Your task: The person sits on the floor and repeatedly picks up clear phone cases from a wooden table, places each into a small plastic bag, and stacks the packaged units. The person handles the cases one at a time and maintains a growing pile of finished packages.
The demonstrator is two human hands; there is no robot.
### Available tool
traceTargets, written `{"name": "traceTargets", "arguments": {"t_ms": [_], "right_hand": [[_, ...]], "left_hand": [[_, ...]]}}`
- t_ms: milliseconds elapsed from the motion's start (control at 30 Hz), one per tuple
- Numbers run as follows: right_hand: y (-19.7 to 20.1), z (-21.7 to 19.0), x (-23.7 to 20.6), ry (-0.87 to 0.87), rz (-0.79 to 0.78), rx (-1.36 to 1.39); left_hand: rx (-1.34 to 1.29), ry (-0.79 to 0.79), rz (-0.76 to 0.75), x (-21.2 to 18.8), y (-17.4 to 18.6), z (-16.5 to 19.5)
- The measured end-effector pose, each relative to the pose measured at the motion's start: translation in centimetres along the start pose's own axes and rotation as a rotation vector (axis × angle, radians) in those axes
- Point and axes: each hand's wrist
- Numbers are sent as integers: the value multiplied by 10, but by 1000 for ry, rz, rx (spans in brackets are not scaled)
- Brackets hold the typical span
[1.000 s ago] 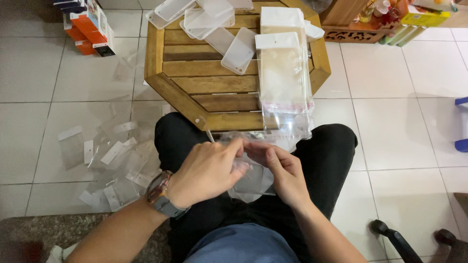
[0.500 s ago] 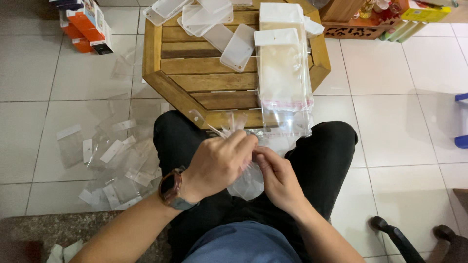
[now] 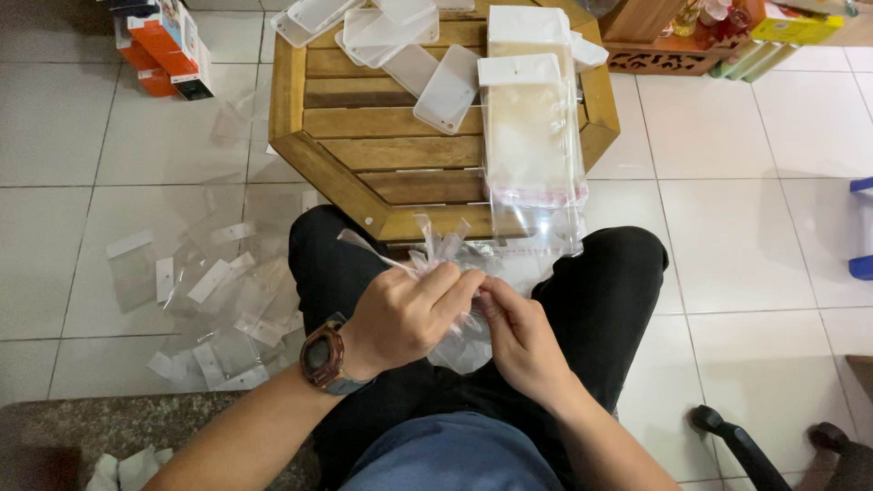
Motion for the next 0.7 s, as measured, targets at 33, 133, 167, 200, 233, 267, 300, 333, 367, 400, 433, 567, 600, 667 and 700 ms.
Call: {"name": "traceTargets", "arguments": {"t_ms": [33, 133, 167, 200, 233, 267, 300, 333, 367, 400, 433, 567, 600, 667, 700], "right_hand": [[-1, 0, -1, -28, -14, -25], [0, 1, -1, -4, -49, 43], [2, 2, -1, 76, -51, 160], [4, 3, -1, 155, -53, 276], [8, 5, 1, 77, -12, 408], [15, 6, 2, -2, 28, 539], [23, 7, 3, -82, 69, 669], [29, 8, 3, -92, 95, 696], [36, 8, 4, -100, 122, 722], [41, 9, 6, -108, 148, 751], [45, 8, 6, -118, 157, 752], [43, 3, 10, -152, 154, 795], [42, 1, 10, -158, 144, 813], [40, 1, 10, -156, 134, 885], [40, 3, 8, -157, 129, 922]], "left_hand": [[8, 15, -18, -1, -3, 2], [-289, 221, 22, 1, -8, 4], [-654, 439, -21, 3, -7, 0], [-1020, 656, -70, 5, -4, -5], [-1387, 874, -125, 6, 1, -12], [-1696, 876, -118, 7, 10, -25], [-2005, 864, -104, 6, 23, -40], [-2016, 806, -78, 1, 31, -50], [-2026, 745, -52, -5, 37, -57], [-2032, 687, -26, -11, 39, -61], [-1679, 649, -77, -18, 34, -60], [-831, 569, -431, -42, 9, -29], [-851, 607, -465, -43, 3, -22], [-893, 676, -531, -43, -3, -11], [-928, 729, -548, -42, -3, -9]]}}
Point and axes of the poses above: each hand's wrist, its own x-axis towards the middle knuckle, its own y-axis out of the back of the hand, z = x × y, and after that the axes turned 15 degrees about y, right-handed
